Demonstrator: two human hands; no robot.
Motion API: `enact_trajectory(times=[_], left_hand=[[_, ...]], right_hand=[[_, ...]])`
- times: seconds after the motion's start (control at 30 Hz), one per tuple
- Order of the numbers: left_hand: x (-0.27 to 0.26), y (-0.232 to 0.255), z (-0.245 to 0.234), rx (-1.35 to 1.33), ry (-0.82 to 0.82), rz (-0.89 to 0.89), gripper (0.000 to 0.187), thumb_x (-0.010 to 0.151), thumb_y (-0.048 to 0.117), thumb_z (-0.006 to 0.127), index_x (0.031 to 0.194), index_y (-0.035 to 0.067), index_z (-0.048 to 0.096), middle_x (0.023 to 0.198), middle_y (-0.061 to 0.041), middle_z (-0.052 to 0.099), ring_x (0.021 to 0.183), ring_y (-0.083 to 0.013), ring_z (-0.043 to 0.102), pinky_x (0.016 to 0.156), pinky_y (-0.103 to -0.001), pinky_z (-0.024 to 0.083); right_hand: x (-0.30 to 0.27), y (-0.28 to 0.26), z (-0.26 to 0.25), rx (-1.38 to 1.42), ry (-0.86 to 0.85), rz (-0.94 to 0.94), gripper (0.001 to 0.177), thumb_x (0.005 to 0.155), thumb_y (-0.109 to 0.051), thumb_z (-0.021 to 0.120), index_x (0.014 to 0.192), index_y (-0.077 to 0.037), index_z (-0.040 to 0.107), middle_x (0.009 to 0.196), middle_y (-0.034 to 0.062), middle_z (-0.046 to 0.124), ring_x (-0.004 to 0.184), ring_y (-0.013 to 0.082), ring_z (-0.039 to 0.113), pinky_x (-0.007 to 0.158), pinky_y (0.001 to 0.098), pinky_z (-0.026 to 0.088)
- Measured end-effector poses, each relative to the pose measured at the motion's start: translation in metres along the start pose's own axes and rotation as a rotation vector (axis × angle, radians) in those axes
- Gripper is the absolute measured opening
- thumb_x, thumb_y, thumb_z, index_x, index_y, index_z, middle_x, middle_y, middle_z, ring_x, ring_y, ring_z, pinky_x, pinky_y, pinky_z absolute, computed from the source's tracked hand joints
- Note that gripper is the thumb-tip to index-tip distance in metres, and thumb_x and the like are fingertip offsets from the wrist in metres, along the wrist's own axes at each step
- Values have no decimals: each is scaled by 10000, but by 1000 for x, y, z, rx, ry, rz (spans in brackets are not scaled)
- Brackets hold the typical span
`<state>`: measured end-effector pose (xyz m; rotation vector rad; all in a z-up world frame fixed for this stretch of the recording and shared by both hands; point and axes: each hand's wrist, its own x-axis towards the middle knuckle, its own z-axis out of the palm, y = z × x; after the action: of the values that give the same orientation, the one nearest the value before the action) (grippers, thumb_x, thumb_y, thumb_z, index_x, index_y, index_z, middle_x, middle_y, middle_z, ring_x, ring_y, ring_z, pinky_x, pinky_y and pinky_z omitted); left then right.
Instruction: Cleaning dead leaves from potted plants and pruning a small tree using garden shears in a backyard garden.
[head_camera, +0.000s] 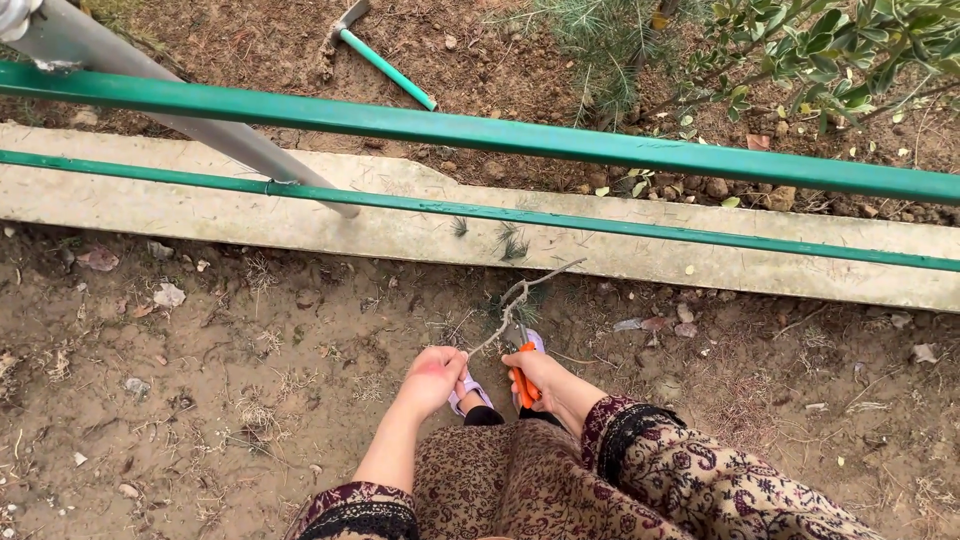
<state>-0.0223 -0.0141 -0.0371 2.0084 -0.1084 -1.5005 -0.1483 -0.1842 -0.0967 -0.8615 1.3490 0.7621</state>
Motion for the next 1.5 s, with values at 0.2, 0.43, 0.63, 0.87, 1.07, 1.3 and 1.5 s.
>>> enact_trajectory(times=[0.2,0.43,0.63,0.87,1.07,1.3,1.5], left_hand=[[-11,14,0,4,-17,13,368,960,338,501,679,166,665,579,-37,716,552,-143,567,538,-244,416],[-6,22,-6,36,-4,25,354,942,352,519,694,163,687,587,-50,723,595,-161,588,582,-252,439],[-18,11,-38,88,89,-82,372,937,385,513,741,185,758,546,-16,706,618,-134,655,604,-256,481],[-10,5,-21,-55,78,-41,375,933,331,538,641,143,683,545,-79,699,520,-152,571,526,-231,427],[-14,16,-10,-78,36,-28,361,933,317,533,636,139,639,553,-85,695,530,-175,564,528,-237,427],[-9,6,-1,-82,16,-24,355,927,309,532,634,142,643,552,-74,701,538,-157,558,531,-239,417],[1,2,3,-74,-7,6,355,926,327,524,637,154,637,554,-74,703,517,-143,524,501,-237,365]], right_hand=[[-16,-13,1,104,-36,48,311,911,-374,643,839,-78,582,621,96,583,400,55,349,349,129,219],[14,0,-20,139,-39,16,329,921,-348,654,880,-26,601,606,123,601,348,59,361,312,130,239],[55,13,-109,-79,378,-267,365,816,-315,729,909,36,694,595,196,665,407,314,659,344,405,504],[43,21,-115,-410,315,-195,356,811,-372,718,885,-26,754,665,115,693,458,206,587,403,315,414],[-39,-4,-48,-313,-33,-82,395,798,-344,662,967,6,729,710,113,642,383,103,423,352,216,281],[-44,-3,-29,-248,-181,-14,397,875,-388,607,947,-4,676,769,191,753,347,47,349,345,172,222],[-13,-2,-20,-270,-111,-85,338,873,-327,608,1041,-33,602,766,177,741,459,152,591,406,226,303]])
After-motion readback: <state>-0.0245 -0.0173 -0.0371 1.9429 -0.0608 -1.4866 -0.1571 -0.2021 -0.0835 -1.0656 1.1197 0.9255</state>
